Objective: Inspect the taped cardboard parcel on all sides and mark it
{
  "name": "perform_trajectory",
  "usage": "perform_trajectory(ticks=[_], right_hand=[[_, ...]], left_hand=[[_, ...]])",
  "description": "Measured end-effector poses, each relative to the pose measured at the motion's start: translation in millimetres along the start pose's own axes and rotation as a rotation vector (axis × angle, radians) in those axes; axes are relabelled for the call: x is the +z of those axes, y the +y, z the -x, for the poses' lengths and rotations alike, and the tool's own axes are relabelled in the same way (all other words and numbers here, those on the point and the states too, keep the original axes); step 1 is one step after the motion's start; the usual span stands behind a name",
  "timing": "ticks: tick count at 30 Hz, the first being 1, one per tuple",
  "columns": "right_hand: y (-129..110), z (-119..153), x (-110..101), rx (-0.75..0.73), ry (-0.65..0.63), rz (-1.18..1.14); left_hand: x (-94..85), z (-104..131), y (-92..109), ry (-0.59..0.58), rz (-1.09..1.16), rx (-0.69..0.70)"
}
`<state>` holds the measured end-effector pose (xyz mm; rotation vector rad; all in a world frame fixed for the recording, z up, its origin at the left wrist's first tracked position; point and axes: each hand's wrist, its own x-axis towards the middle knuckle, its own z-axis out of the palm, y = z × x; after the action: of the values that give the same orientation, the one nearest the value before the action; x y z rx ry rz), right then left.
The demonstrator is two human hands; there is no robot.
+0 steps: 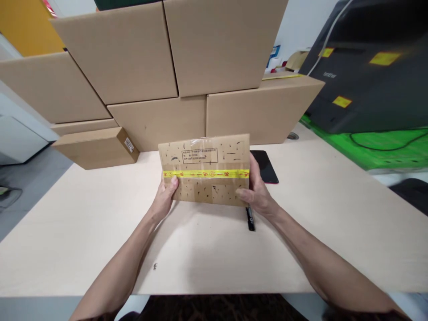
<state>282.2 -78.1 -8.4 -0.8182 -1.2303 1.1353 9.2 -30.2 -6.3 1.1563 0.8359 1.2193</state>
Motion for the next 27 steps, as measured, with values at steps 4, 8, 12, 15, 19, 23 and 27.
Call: perform_trajectory(ticks=[4, 8, 12, 15, 19, 23, 27], right_hand=[[-3.0, 1.3, 8.3, 0.005, 0.091, -0.031], [5.5, 6.8, 25.8, 0.043, 0.217, -0.157], [16.7, 14.0, 39.7, 0.143, 0.201, -0.256], [19.8, 15.1, 38.8, 0.146, 0.076, -0.219], [16.3, 9.2, 23.2, 0.228, 0.108, -0.224], [8.3, 3.1, 7.8, 0.35, 0.132, -0.219], [5.2, 3.7, 2.3, 0.361, 0.037, -0.127]], left_hand=[[2.5, -0.6, 6.8, 0.011, 0.051, 0.028], [10.8, 6.3, 6.9, 0.076, 0.127, 0.094], [22.4, 11.2, -2.4, 0.135, 0.194, 0.099], [22.5, 8.4, -5.1, 0.229, 0.223, 0.136], [10.9, 0.7, 4.6, 0.329, 0.222, 0.173], [2.1, -3.3, 19.8, 0.325, 0.175, 0.169], [0.5, -1.9, 30.1, 0.296, 0.131, 0.195]])
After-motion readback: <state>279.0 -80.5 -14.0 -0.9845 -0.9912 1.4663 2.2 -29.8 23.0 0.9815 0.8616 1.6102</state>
